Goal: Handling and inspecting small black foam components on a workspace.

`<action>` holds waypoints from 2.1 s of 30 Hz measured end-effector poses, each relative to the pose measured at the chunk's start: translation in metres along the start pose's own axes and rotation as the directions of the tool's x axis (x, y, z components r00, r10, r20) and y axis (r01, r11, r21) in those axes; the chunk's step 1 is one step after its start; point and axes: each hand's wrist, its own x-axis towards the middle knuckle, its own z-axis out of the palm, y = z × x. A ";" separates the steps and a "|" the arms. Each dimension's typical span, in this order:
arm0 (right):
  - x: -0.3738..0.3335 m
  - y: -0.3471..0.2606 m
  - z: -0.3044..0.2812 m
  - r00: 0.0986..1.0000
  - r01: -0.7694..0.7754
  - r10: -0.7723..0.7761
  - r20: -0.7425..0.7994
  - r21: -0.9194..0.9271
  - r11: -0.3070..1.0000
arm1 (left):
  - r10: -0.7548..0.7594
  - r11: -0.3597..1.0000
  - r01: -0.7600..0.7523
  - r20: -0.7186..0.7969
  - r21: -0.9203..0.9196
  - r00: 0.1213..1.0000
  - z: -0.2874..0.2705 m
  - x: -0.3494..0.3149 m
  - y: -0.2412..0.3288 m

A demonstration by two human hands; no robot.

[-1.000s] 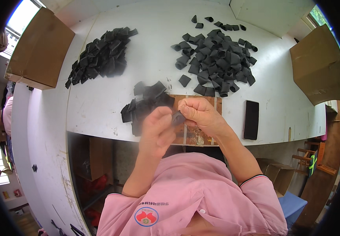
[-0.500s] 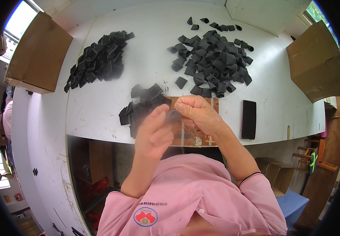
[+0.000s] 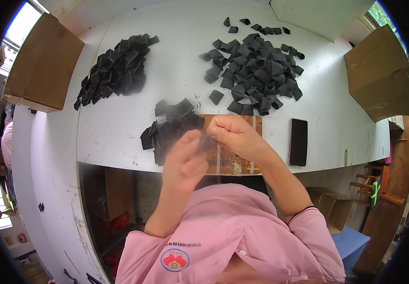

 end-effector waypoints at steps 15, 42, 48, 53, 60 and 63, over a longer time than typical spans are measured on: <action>-0.018 0.003 0.021 0.674 0.402 -0.732 -0.099 -0.782 0.476 | 0.663 0.104 -0.579 0.378 0.809 0.647 0.019 0.008 -0.016; -0.003 0.013 0.009 0.588 0.455 -0.801 0.111 -0.865 0.214 | 0.689 0.471 -0.557 0.110 0.684 0.717 0.004 -0.003 -0.027; -0.006 0.023 0.010 0.530 0.497 -0.848 0.020 -0.817 0.291 | 0.638 0.251 -0.560 0.301 0.789 0.709 0.014 0.000 -0.018; -0.019 0.005 0.013 0.868 0.355 -0.475 -0.147 -0.485 0.799 | 0.478 -0.334 -0.447 0.558 0.830 0.678 0.024 0.003 -0.004; -0.009 0.001 0.007 0.741 0.498 -0.667 0.070 -0.723 0.478 | 0.520 -0.269 -0.469 0.536 0.842 0.665 0.009 0.005 -0.002; -0.012 -0.005 0.015 0.776 0.373 -0.625 0.084 -0.860 0.348 | 0.553 -0.242 -0.543 0.574 0.804 0.604 -0.008 0.011 -0.003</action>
